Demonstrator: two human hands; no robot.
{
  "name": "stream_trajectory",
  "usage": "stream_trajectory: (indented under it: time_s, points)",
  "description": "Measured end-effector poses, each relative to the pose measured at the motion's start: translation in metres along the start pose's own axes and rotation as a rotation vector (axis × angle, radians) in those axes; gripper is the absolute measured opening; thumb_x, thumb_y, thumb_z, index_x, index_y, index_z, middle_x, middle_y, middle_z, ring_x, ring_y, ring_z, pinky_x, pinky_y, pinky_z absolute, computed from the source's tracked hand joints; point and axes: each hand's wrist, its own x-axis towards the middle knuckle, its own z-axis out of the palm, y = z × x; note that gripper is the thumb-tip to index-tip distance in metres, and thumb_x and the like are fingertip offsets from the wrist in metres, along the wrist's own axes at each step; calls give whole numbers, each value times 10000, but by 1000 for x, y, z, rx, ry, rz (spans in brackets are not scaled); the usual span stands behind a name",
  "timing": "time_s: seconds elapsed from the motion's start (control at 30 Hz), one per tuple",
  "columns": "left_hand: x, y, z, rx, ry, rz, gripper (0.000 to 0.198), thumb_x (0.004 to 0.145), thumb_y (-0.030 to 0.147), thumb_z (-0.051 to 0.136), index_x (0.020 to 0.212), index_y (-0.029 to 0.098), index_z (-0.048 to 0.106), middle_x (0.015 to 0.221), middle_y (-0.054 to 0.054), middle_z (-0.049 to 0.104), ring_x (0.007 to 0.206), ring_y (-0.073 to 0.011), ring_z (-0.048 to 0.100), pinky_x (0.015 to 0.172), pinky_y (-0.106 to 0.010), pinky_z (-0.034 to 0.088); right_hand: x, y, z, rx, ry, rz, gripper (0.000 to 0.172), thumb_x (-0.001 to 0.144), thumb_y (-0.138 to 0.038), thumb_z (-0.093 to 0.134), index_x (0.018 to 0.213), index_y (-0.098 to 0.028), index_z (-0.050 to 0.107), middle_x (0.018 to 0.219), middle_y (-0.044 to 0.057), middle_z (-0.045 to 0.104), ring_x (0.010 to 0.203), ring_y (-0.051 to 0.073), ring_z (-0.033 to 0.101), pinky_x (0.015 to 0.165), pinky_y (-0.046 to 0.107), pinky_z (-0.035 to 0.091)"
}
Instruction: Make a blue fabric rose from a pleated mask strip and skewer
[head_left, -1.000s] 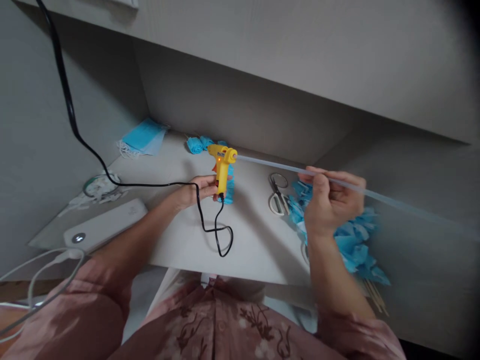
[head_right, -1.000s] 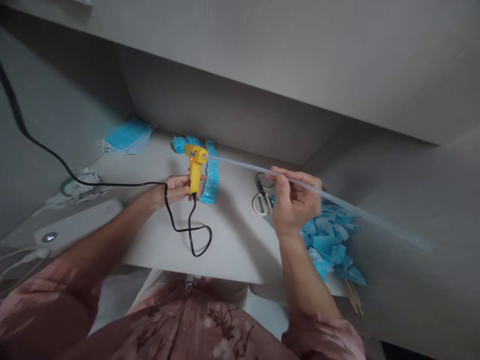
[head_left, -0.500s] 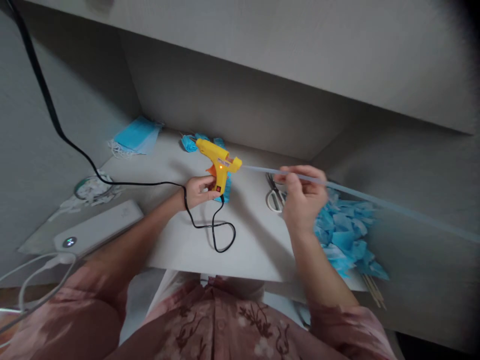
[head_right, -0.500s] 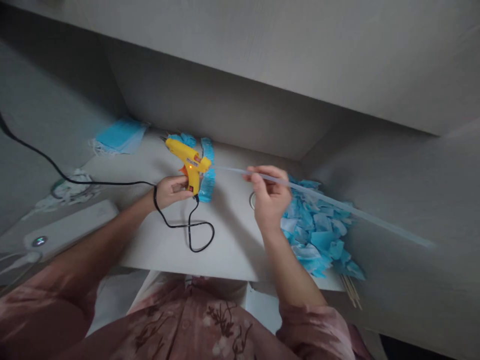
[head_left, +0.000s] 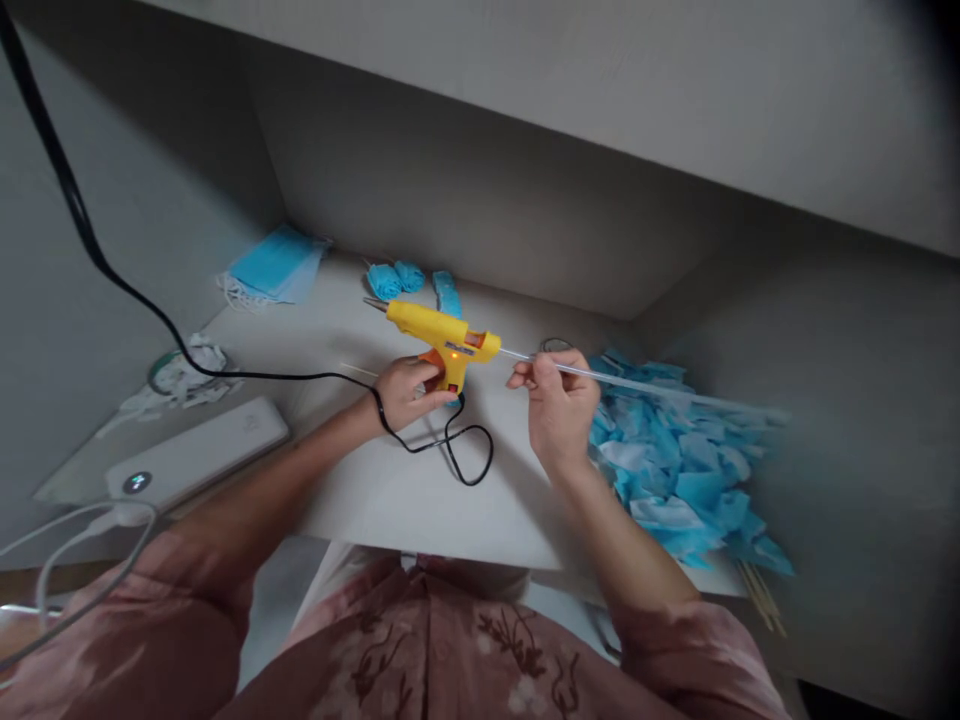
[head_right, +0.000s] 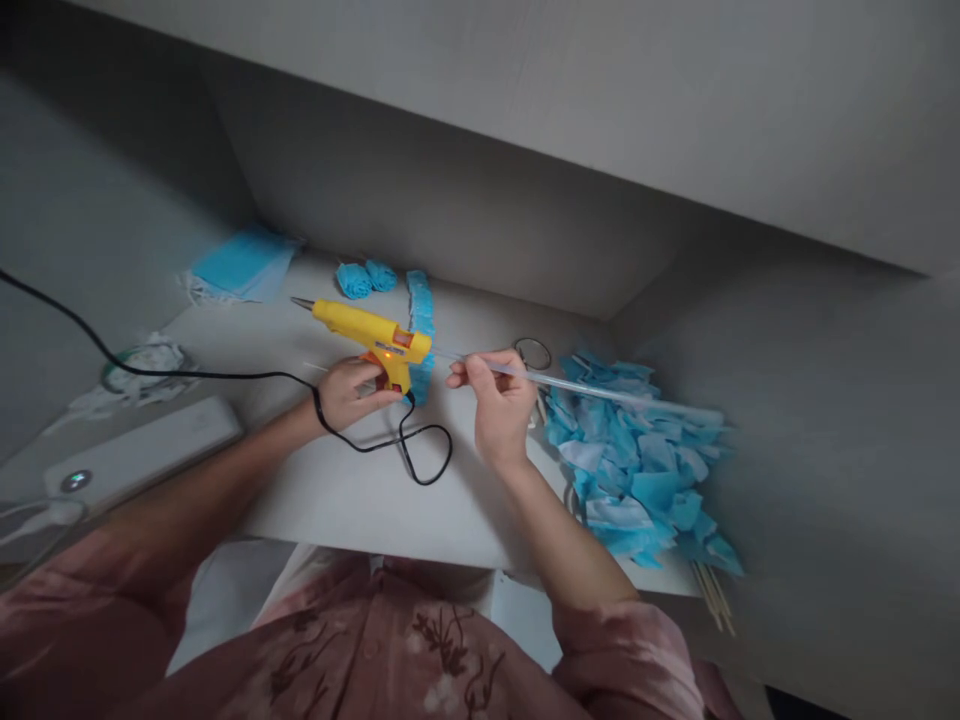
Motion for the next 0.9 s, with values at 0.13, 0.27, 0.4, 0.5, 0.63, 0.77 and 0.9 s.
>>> stream_trajectory:
  time_s: [0.13, 0.27, 0.4, 0.5, 0.63, 0.77, 0.9]
  points:
    - [-2, -3, 5, 14, 0, 4, 340, 958, 463, 642, 798, 164, 673, 710, -18, 659, 672, -142, 593, 695, -244, 473, 2, -2, 4, -8, -7, 57, 409, 777, -499, 842, 737, -230, 536, 610, -62, 676, 503, 96, 623, 522, 234, 525]
    - [1, -5, 6, -12, 26, 17, 404, 920, 501, 651, 692, 169, 617, 624, -1, 591, 604, -132, 539, 620, -242, 428, 4, 0, 9, 79, -25, 178, 511, 743, -548, 863, 677, -235, 464, 527, -86, 585, 453, 77, 550, 448, 201, 446]
    - [3, -6, 4, -115, 20, -80, 310, 867, 452, 701, 764, 161, 667, 684, -8, 634, 645, -134, 558, 651, -244, 462, 5, 7, 10, 129, -87, 212, 484, 749, -645, 828, 803, -241, 567, 576, -78, 626, 466, 84, 560, 480, 222, 487]
    - [3, -10, 5, -285, 68, -180, 346, 834, 489, 728, 880, 148, 698, 781, -32, 691, 722, -151, 608, 698, -257, 511, 6, 12, 8, 125, -158, 154, 538, 734, -633, 844, 1064, -266, 628, 700, -66, 701, 555, 109, 630, 556, 259, 553]
    - [4, -13, 6, -534, 81, -284, 468, 778, 538, 798, 980, 127, 701, 892, -68, 726, 784, -160, 652, 716, -258, 549, 8, 14, 2, 155, -115, 33, 460, 767, -495, 859, 1114, -291, 638, 803, -50, 741, 645, 114, 672, 597, 261, 564]
    - [4, -10, 8, -674, 16, -378, 587, 734, 554, 850, 1092, 111, 711, 949, -85, 741, 786, -157, 662, 668, -245, 540, 10, 16, -4, 125, -32, -35, 285, 831, -464, 799, 989, -266, 666, 797, -32, 753, 667, 117, 694, 567, 248, 543]
    - [2, -10, 10, -684, -17, -380, 576, 728, 569, 860, 1053, 115, 720, 1004, -100, 744, 868, -177, 672, 748, -272, 551, 10, 15, -8, -34, 50, -147, 287, 848, -482, 783, 937, -235, 667, 748, -28, 749, 621, 122, 693, 551, 251, 530]
